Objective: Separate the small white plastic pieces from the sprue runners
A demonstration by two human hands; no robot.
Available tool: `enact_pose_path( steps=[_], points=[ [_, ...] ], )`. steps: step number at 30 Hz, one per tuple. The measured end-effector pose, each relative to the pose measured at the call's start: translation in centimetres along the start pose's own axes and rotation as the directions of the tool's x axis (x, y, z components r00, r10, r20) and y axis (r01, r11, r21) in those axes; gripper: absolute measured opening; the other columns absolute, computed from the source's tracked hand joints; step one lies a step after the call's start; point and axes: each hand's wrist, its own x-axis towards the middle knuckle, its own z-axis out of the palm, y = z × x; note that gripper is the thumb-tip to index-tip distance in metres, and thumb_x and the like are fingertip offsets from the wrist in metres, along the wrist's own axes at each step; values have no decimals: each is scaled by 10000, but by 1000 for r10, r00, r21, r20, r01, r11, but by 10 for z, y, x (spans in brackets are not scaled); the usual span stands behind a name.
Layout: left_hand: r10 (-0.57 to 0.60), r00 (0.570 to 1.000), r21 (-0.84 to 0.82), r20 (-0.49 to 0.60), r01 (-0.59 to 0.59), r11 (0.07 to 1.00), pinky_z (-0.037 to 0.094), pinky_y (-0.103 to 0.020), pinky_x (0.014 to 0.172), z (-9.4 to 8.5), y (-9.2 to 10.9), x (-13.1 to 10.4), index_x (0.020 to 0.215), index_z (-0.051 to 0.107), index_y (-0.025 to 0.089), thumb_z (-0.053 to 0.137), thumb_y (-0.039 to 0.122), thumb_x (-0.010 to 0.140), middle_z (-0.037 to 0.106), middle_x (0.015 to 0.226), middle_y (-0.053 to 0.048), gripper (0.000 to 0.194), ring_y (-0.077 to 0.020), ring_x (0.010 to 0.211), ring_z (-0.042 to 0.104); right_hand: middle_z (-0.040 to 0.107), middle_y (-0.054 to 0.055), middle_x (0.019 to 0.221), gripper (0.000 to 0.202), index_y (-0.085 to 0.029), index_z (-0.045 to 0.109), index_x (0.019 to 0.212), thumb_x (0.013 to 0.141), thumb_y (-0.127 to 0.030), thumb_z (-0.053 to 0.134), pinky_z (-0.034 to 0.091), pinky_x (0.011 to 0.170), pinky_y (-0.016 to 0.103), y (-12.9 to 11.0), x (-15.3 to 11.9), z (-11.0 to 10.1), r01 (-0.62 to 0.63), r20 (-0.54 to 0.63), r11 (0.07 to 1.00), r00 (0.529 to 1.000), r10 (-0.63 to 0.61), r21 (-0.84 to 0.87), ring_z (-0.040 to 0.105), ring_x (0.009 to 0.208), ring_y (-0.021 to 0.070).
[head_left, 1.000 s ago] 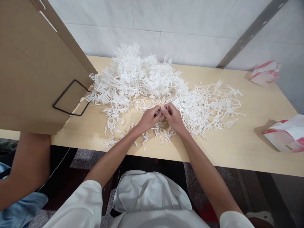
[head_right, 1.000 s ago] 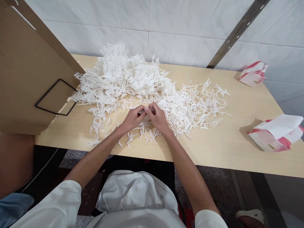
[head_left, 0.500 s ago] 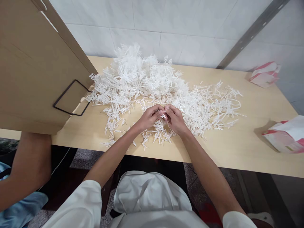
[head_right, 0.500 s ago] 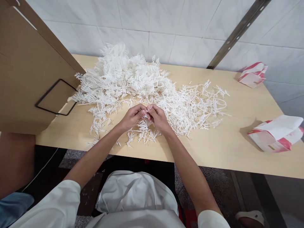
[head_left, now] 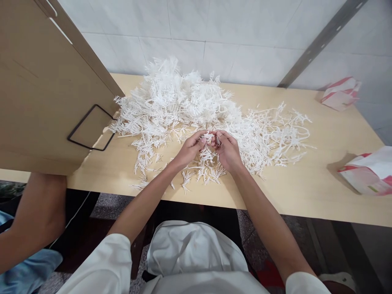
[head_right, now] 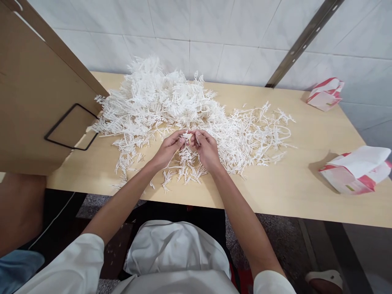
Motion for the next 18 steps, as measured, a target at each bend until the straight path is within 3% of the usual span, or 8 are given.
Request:
enact_pose_path(
  steps=[3, 7, 9, 14, 18],
  points=[
    [-2, 998, 50, 55, -1, 999, 429, -240, 612, 1, 3, -2, 1209, 576, 214, 559, 470, 901, 556, 729, 10, 401, -92, 627, 504, 546, -34, 745, 356, -257, 641, 986, 759, -518, 727, 472, 619, 231, 2, 2, -4, 24, -58, 999, 998, -22, 39, 514, 629, 84],
    [-13, 1000, 65, 27, 11, 998, 388, -195, 532, 1, 3, -3, 1156, 483, 234, 605, 435, 881, 610, 787, 12, 362, -84, 624, 567, 491, -25, 674, 435, -234, 663, 905, 876, -641, 510, 446, 569, 239, 0, 0, -4, 49, -78, 995, 995, -55, -84, 472, 576, 91],
    [-21, 999, 101, 26, 19, 995, 399, -190, 548, 1, 3, -3, 1055, 495, 219, 614, 427, 874, 641, 839, 2, 300, -77, 632, 584, 510, -16, 692, 458, -224, 660, 851, 882, -648, 491, 436, 558, 238, -1, -2, -2, 68, -58, 981, 995, -80, -183, 479, 586, 92],
    [50, 998, 285, -35, -38, 958, 375, -211, 559, -1, 2, -2, 954, 614, 187, 606, 410, 869, 602, 717, 18, 238, -79, 587, 497, 585, -36, 752, 354, -220, 615, 847, 743, -534, 741, 406, 541, 220, -4, -5, 0, 146, 51, 905, 989, -137, -399, 479, 583, 76],
    [73, 994, 332, -77, -44, 942, 362, -228, 562, -3, 2, -1, 969, 668, 191, 618, 438, 859, 604, 710, 13, 275, -86, 583, 451, 549, -42, 633, 327, -213, 618, 803, 843, -537, 626, 380, 542, 240, -2, -3, -3, 151, 87, 849, 989, -124, -506, 481, 563, 97]
  ],
)
